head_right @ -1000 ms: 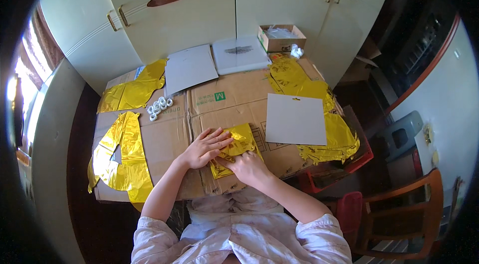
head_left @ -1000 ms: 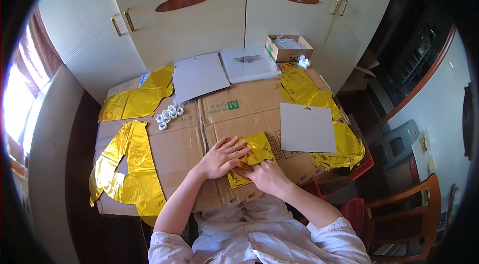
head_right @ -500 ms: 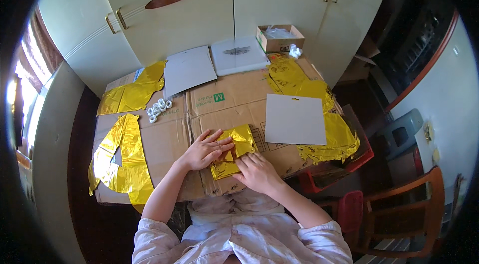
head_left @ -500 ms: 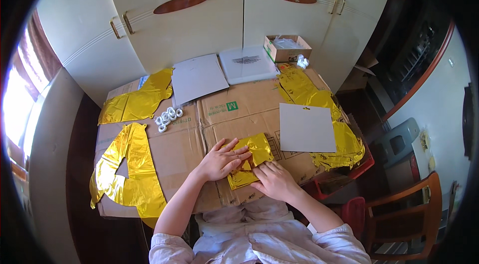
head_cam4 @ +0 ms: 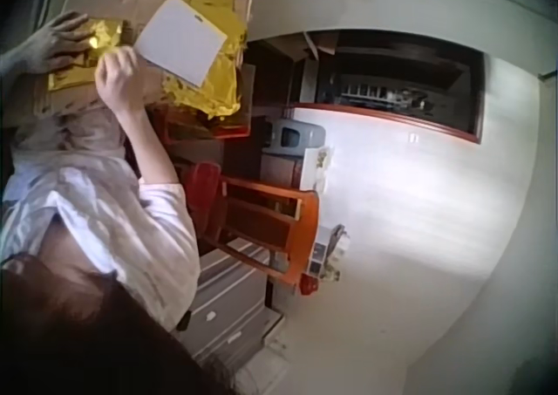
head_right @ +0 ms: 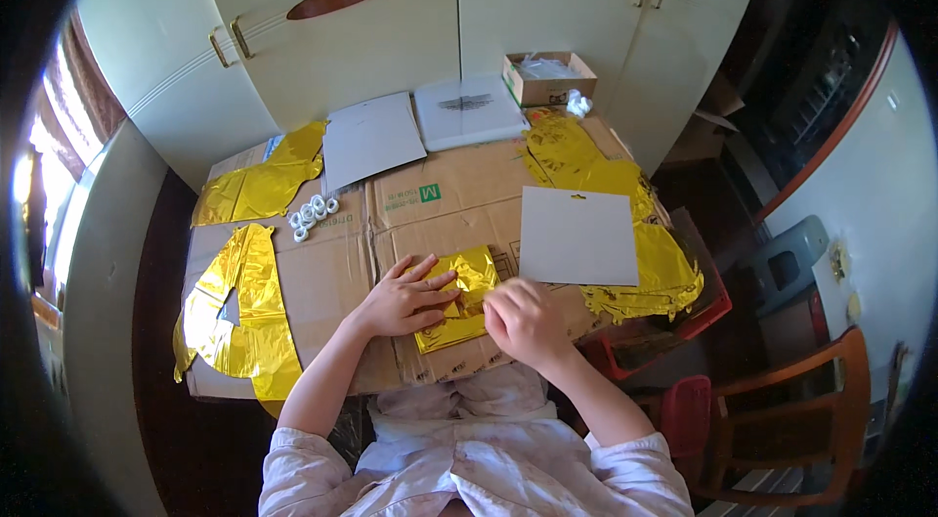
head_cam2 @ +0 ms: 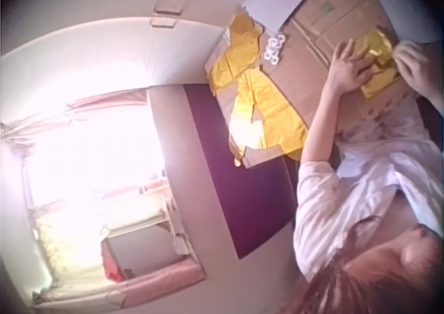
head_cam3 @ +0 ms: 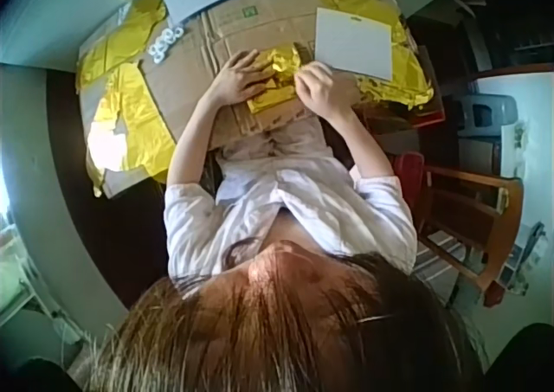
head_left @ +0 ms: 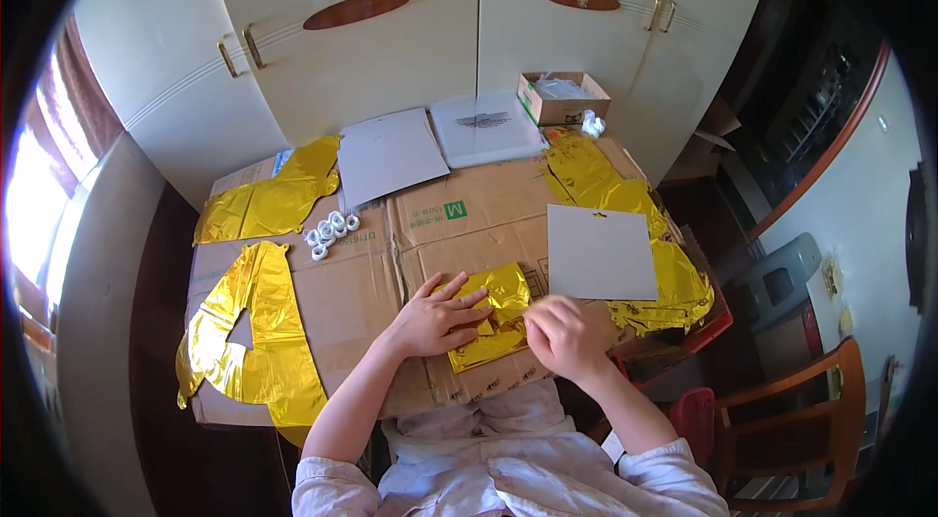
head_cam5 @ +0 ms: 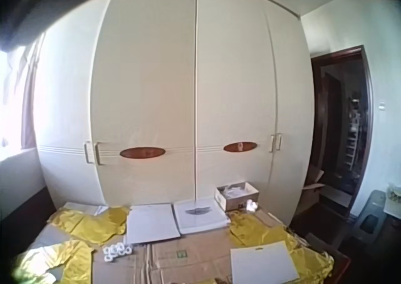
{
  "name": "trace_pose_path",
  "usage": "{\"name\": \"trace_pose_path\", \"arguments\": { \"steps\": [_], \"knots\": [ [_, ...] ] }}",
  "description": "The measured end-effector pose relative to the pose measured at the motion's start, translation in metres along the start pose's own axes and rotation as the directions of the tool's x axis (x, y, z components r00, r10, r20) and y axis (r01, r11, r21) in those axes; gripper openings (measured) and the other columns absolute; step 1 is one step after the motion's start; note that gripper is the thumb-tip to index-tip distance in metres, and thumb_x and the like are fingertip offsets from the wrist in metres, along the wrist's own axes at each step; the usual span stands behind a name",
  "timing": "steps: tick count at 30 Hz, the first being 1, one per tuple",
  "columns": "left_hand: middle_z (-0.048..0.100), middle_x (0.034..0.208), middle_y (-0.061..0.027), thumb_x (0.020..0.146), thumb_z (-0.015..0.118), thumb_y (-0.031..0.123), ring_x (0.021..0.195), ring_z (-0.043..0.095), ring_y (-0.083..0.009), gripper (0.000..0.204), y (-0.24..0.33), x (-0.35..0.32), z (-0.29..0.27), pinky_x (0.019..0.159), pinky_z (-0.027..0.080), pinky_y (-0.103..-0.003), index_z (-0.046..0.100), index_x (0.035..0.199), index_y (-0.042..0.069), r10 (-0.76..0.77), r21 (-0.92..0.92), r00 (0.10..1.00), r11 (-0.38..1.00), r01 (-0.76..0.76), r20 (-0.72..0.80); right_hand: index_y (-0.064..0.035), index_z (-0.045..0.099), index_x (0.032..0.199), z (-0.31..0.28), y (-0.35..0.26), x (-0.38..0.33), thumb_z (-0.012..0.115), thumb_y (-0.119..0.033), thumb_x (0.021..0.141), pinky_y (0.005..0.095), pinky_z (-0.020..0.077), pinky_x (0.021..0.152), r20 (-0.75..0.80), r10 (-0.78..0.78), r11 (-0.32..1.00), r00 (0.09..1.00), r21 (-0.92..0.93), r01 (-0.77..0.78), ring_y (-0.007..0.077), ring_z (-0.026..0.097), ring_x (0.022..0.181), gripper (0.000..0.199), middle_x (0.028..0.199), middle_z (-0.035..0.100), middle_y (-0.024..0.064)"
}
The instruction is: Folding gold-colored foil balloons and placing them into envelopes at a packing station.
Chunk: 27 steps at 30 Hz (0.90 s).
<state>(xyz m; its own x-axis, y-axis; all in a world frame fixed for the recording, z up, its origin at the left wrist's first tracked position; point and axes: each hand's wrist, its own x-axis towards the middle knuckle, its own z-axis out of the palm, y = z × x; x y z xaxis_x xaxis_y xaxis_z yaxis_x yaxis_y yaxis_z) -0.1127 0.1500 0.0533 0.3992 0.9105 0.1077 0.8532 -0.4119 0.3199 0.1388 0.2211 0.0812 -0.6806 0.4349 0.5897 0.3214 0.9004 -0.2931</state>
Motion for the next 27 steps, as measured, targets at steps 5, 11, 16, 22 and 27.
{"name": "trace_pose_path", "arguments": {
  "steps": [5,11,16,22,27],
  "knots": [
    [0.043,0.149,-0.0019,0.094,0.05,0.042,0.143,0.028,-0.0322,0.045,0.001,0.001,0.0,0.117,0.015,-0.053,0.055,0.136,0.025,-0.009,0.03,1.0,1.0,0.009,0.014,0.0011,0.06,0.12,0.043,0.025,0.046,0.057,-0.021,0.093,0.0431,0.0411,0.105,0.116,-0.011,0.996,0.993,-0.082,0.021,0.0301,0.055,0.12,0.035,0.126,0.059,0.0185],
    [0.045,0.148,-0.0017,0.093,0.052,0.041,0.143,0.029,-0.0332,0.043,0.0,-0.001,-0.001,0.116,0.016,-0.054,0.059,0.131,0.024,0.009,0.006,1.0,1.0,-0.009,0.008,0.0015,0.039,0.142,0.065,0.031,0.032,0.042,-0.034,0.099,0.0522,0.0197,0.116,0.483,-0.006,0.981,0.875,-0.166,0.098,0.0284,0.035,0.14,0.055,0.148,0.04,0.0178],
    [0.044,0.149,-0.0018,0.092,0.051,0.038,0.143,0.029,-0.0337,0.044,0.003,0.0,-0.003,0.116,0.014,-0.057,0.059,0.132,0.022,0.02,-0.011,1.0,1.0,-0.02,0.006,-0.0014,0.036,0.145,0.065,0.037,0.021,0.042,-0.044,0.099,0.0525,0.0157,0.117,0.441,-0.022,0.984,0.897,-0.15,0.098,0.0274,0.029,0.143,0.063,0.153,0.034,0.0154],
    [0.04,0.151,-0.0075,0.094,0.046,0.035,0.144,0.026,-0.034,0.058,0.006,-0.003,-0.007,0.116,0.012,-0.058,0.039,0.146,0.012,-0.088,-0.044,0.996,0.995,0.089,0.025,-0.0049,0.032,0.148,0.061,0.035,0.025,0.041,-0.052,0.097,0.0521,0.0136,0.118,0.529,0.014,0.963,0.849,-0.237,0.132,0.0299,0.021,0.146,0.07,0.156,0.027,0.0144],
    [0.033,0.153,-0.0171,0.095,0.042,0.035,0.145,0.025,-0.032,0.061,0.008,-0.004,0.003,0.118,0.016,-0.05,0.035,0.146,0.002,-0.156,0.12,0.985,0.979,0.163,-0.069,-0.0061,0.029,0.149,0.066,0.036,0.023,0.04,-0.053,0.096,0.0531,0.0117,0.118,0.506,0.007,0.957,0.863,-0.252,0.14,0.032,0.019,0.146,0.072,0.157,0.024,0.0151]
  ]
}}
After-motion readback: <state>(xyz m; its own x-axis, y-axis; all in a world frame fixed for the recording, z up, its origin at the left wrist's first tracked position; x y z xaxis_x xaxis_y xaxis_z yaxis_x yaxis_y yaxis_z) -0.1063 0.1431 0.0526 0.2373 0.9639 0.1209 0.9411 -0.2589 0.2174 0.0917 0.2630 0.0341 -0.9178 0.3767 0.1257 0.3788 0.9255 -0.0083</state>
